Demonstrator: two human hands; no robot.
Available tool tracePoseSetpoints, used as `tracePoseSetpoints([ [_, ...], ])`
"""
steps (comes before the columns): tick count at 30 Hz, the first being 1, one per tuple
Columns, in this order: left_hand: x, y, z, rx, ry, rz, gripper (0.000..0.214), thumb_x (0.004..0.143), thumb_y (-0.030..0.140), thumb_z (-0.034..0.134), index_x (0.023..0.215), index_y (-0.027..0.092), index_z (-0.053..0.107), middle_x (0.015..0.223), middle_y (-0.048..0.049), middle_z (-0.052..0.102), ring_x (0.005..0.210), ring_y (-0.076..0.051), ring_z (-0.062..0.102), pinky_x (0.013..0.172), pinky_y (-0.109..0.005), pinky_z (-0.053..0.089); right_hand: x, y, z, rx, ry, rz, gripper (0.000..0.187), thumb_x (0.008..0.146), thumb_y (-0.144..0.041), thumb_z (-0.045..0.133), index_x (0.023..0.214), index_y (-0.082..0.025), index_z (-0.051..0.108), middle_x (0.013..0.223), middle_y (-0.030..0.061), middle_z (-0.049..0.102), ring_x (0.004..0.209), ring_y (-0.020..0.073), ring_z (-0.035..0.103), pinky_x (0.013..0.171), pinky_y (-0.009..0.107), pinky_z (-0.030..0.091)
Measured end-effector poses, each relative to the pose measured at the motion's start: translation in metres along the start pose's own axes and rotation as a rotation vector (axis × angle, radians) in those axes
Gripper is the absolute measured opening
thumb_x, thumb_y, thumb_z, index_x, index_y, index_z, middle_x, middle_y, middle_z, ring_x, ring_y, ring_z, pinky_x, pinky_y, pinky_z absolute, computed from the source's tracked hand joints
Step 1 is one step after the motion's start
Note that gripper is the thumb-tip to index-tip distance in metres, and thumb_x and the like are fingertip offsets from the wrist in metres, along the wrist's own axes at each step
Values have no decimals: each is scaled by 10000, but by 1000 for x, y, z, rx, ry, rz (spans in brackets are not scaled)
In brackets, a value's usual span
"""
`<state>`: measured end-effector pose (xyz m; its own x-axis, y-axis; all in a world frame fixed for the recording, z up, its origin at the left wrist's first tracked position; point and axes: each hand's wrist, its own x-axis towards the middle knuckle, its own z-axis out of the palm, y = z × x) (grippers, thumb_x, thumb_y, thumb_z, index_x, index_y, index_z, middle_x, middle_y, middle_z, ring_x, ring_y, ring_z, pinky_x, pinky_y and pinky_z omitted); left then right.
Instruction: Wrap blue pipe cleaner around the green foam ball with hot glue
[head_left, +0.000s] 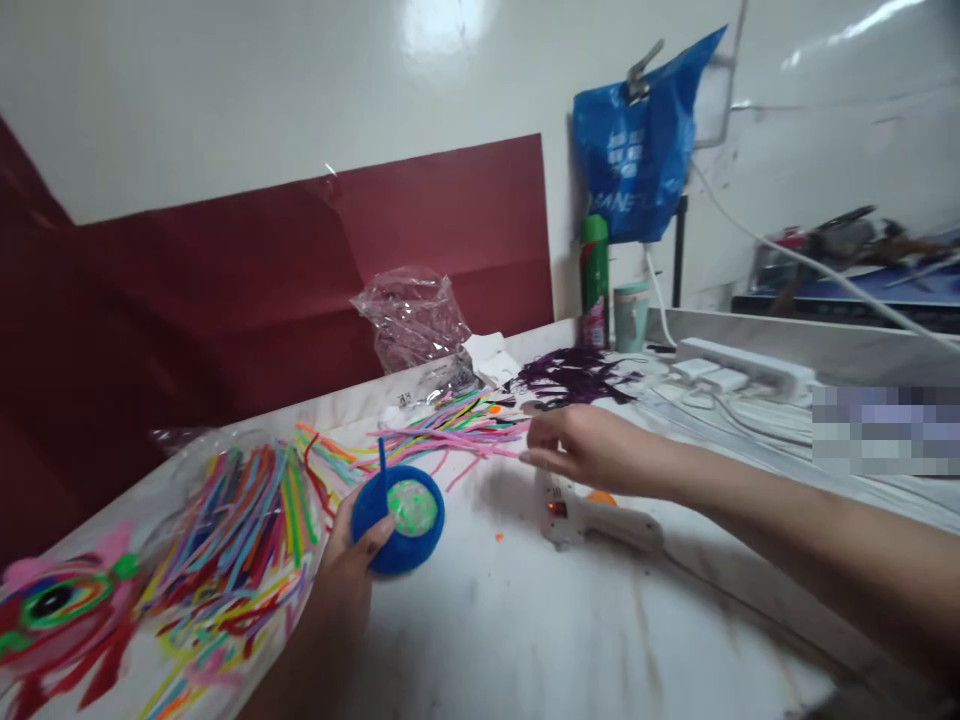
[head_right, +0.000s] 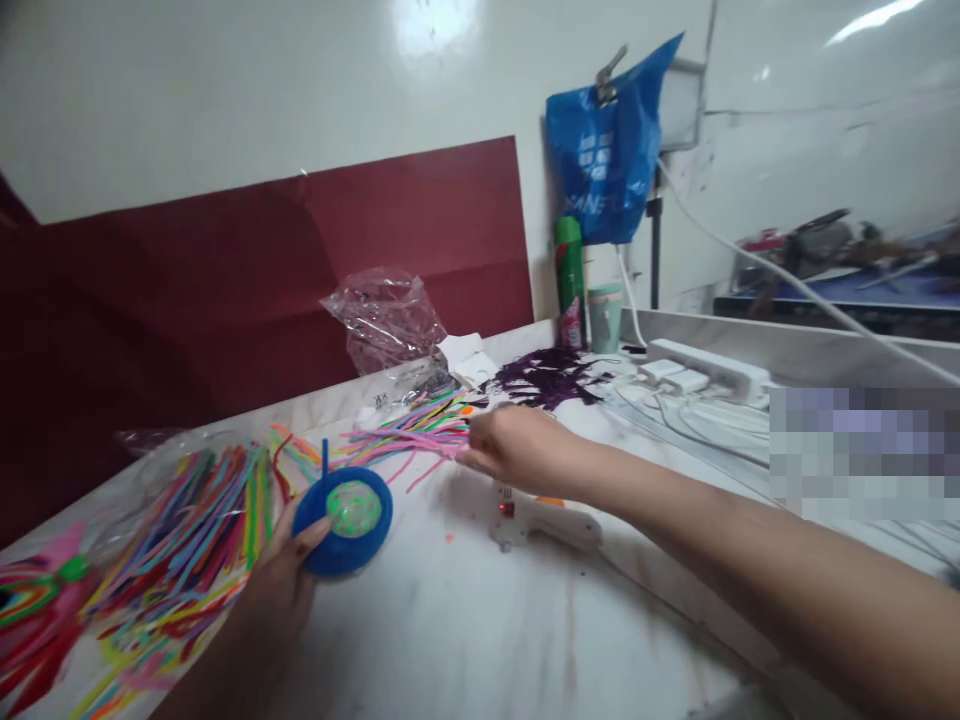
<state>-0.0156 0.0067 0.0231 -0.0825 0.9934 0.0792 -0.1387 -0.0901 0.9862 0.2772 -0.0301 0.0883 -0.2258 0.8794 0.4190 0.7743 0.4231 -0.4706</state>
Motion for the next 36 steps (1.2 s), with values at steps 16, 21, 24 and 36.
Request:
tracePoseSetpoints([
  [16,-6,-9,1,-19,-75,26,688,648,334,787,1279,192,551,1083,-73,712,1016,-264,660,886,-351,518,-67,56,44,-363,-162,-33,206,571,-65,592,708,-219,603,761,131,714,737,315,679,645,399,536],
  [21,-3,-20,-3,-92,-175,6,796,598,342,820,1312,187,503,1143,-111,687,1033,-301,648,874,-399,522,-63,27,37,54,-25,-118,145,787,-210,578,899,-267,651,887,87,749,749,273,698,649,366,567],
  [24,-3,-23,-6,-36,-223,19,837,558,375,857,1294,197,501,1150,-120,680,1040,-327,647,867,-422,525,-57,-4,38,314,73,-151,126,874,-305,548,908,-299,669,841,57,760,743,269,717,609,347,584],
  [36,-5,-30,-2,67,-274,43,938,525,436,909,1320,228,458,1236,-127,636,1114,-356,620,900,-432,520,-88,21,88,340,84,-76,408,741,-387,756,1142,-324,728,1083,65,786,892,316,760,800,369,652],
])
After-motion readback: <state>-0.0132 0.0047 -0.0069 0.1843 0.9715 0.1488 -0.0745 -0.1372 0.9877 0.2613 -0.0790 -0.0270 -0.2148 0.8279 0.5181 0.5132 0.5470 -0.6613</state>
